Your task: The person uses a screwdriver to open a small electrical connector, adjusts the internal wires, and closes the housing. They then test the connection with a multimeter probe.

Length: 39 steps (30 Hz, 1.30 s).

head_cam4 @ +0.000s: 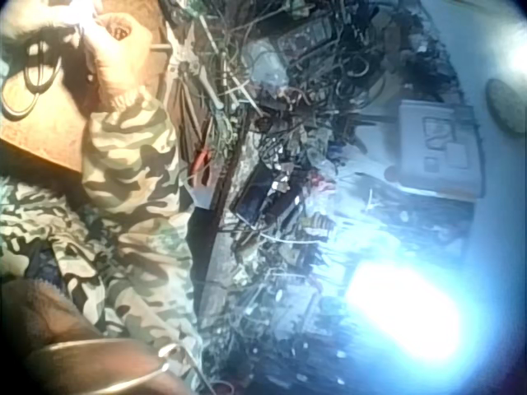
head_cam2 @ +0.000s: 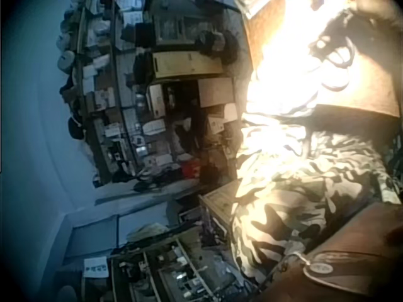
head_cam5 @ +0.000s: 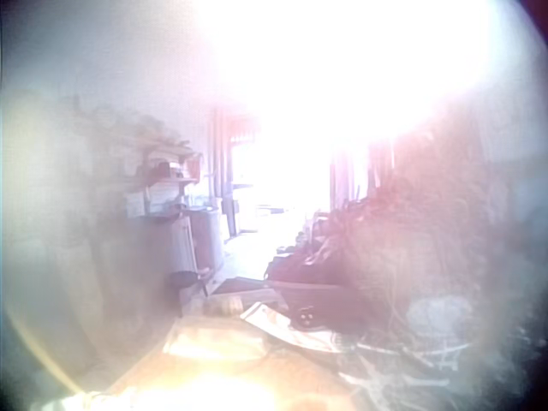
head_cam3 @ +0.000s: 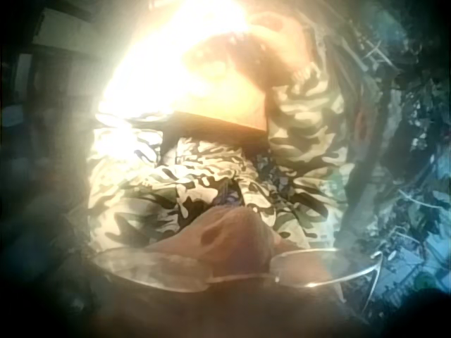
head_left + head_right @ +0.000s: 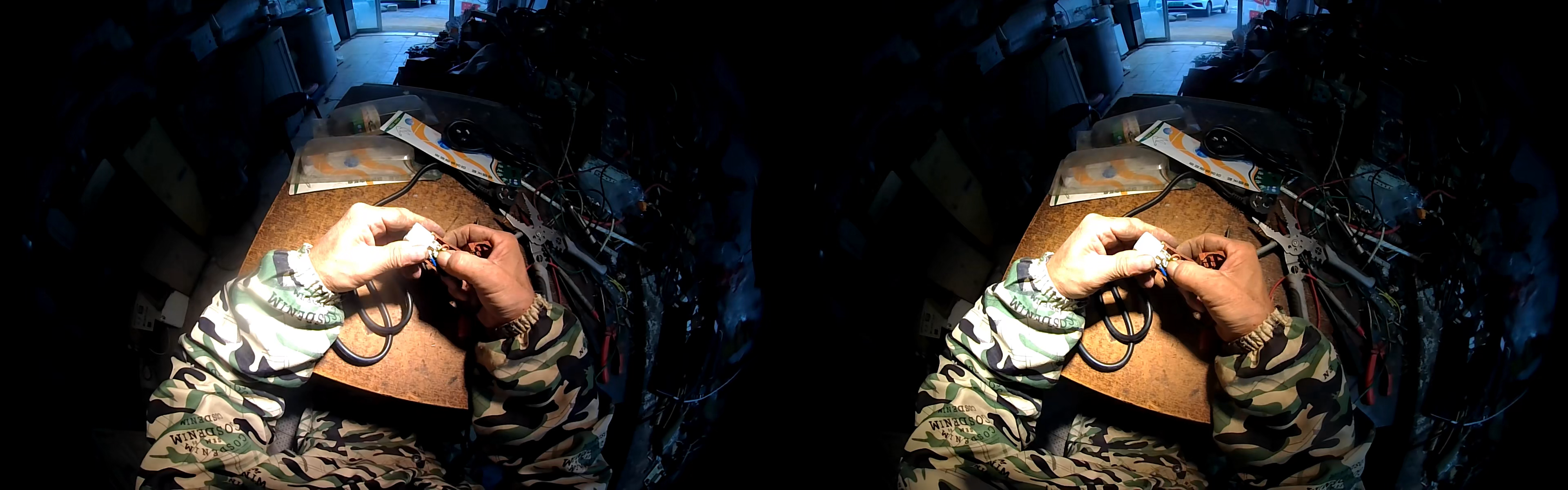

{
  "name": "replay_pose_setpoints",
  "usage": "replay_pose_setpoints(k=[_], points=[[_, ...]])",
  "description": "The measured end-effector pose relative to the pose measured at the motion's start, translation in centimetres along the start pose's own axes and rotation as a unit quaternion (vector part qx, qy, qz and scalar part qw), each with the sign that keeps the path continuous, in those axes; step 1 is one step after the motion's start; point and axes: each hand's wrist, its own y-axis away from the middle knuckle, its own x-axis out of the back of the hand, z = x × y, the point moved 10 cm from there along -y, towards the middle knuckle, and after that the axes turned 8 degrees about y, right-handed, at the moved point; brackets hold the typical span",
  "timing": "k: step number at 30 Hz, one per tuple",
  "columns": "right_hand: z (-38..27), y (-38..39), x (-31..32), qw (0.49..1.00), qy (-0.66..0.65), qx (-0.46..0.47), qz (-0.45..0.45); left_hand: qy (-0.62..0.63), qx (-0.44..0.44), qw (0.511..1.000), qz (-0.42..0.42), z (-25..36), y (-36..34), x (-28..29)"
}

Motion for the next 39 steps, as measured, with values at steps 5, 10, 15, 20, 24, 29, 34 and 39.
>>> replay_pose_setpoints(k=[5,10,15,20,24,29,34,39], points=[[0.2,0.0,0.2,1.000,-0.021,-0.008,-0.020,0.027,0.003,1.000,-0.015,-0.4,-0.4,-0.3],[0.2,-0.1,-0.1,0.999,-0.023,-0.010,-0.028,0.013,0.000,1.000,-0.012,-0.2,-0.1,-0.2],[0.3,0.1,0.4,1.000,-0.017,-0.016,-0.018,-0.008,-0.003,1.000,-0.020,-0.5,-0.5,-0.4],[-0.1,0.3,0.1,1.000,-0.003,0.000,-0.016,-0.015,-0.006,1.000,-0.017,0.4,0.0,-0.9],[0.0,0.2,0.5,0.997,0.076,0.010,0.028,-0.020,0.003,1.000,-0.011,-0.3,-0.1,-0.9],[0.2,0.0,0.0,0.999,0.008,-0.034,-0.029,0.001,-0.005,1.000,-0.007,-0.4,0.0,-0.2],[-0.9,0.2,2.7,0.998,-0.044,-0.007,0.048,0.025,-0.010,1.000,-0.008,-0.5,-0.9,-0.1],[-0.7,-0.2,4.3,0.994,-0.051,-0.013,0.094,0.050,0.015,0.999,0.011,-1.8,-1.1,0.9]])
